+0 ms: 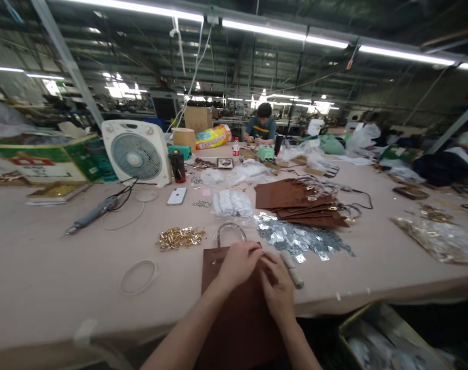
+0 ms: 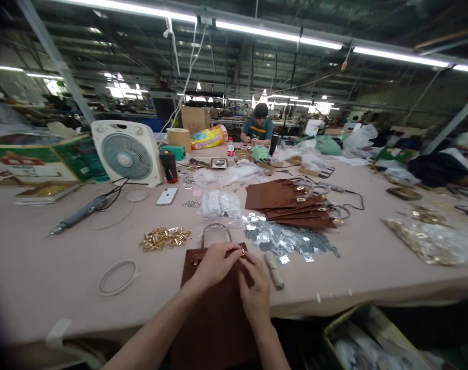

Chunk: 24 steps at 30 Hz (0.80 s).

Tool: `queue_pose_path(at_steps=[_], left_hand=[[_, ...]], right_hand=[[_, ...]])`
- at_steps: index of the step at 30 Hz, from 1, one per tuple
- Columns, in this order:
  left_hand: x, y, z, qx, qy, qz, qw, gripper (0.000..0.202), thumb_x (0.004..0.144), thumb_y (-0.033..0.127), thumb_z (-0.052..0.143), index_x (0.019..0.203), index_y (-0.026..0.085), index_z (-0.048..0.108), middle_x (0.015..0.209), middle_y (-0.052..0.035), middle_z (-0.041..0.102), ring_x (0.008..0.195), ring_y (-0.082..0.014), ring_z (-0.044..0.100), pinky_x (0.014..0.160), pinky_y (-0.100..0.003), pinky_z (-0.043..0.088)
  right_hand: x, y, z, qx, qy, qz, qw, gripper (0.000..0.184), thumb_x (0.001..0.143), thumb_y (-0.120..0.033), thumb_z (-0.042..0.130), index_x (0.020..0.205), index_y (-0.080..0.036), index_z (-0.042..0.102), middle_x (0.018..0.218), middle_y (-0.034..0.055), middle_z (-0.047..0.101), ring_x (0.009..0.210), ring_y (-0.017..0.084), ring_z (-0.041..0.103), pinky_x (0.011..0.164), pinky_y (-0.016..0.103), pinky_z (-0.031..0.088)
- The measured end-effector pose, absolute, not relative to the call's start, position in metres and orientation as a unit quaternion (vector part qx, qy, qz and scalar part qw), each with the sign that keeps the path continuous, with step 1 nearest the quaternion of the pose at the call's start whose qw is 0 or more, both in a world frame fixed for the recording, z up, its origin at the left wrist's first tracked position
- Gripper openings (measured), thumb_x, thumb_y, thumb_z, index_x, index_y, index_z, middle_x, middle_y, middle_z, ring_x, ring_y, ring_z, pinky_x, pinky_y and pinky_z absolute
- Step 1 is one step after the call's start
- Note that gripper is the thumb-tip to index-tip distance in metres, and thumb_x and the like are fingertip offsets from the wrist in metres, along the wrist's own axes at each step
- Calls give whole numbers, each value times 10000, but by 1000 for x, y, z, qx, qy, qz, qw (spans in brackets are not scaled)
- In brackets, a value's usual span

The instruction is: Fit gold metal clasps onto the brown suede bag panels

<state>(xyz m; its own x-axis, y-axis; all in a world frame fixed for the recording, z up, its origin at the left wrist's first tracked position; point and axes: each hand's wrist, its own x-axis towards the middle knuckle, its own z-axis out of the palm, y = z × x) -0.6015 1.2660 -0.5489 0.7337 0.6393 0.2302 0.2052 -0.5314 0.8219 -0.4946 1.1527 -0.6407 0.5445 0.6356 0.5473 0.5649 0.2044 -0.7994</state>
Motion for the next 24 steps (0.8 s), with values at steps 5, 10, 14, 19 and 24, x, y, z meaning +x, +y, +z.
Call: queue_pose_path(at_steps=[5, 10, 14, 19, 24], left_hand=[[-603, 1258, -553, 841, 303, 248, 374, 293, 958, 294, 515, 803, 235, 757, 858, -35, 785, 784, -213, 689, 687, -287, 455], [-615, 1256, -543, 873, 338, 180, 303, 283, 922, 263, 524, 763, 257, 759, 831, -38, 781, 764, -228, 691, 675, -301, 447], [-618, 1248, -535, 904, 339, 110, 235, 359, 964, 275, 455, 817, 246, 780, 890, -86, 791, 820, -271, 723, 749, -351, 509], [-621, 1243, -537, 920, 324, 62, 211, 363, 984, 271, 419, 893, 211, 765, 945, -134, 788, 888, -303, 740, 807, -391, 547], [-621, 1266, -543, 918, 321, 129, 191, 301, 1021, 322, 428, 1131, 218, 688, 1109, -94, 753, 1027, -272, 700, 894, -375, 556]], right_hand=[[-502, 1153, -641, -646, -466, -67, 600, 244, 968, -320, 653, 1183, -252, 748, 1259, 118, 694, 1174, 273, 661, 1007, 464, 591], [-502, 1153, -640, -640, -500, -76, 578, 271, 976, -293, 659, 1239, -268, 725, 1245, 95, 713, 1148, 247, 685, 981, 421, 611], [-499, 1152, -644, -630, -523, -86, 567, 238, 977, -267, 651, 1196, -260, 745, 1180, 87, 746, 1101, 235, 708, 945, 388, 624], [-496, 1152, -643, -629, -538, -68, 557, 229, 1008, -289, 595, 1166, -270, 759, 1161, 76, 759, 1108, 225, 706, 994, 392, 593], [-483, 1152, -640, -681, -400, 84, 608, 330, 982, -508, 604, 1066, -218, 738, 977, 74, 774, 884, 228, 726, 838, 368, 598]])
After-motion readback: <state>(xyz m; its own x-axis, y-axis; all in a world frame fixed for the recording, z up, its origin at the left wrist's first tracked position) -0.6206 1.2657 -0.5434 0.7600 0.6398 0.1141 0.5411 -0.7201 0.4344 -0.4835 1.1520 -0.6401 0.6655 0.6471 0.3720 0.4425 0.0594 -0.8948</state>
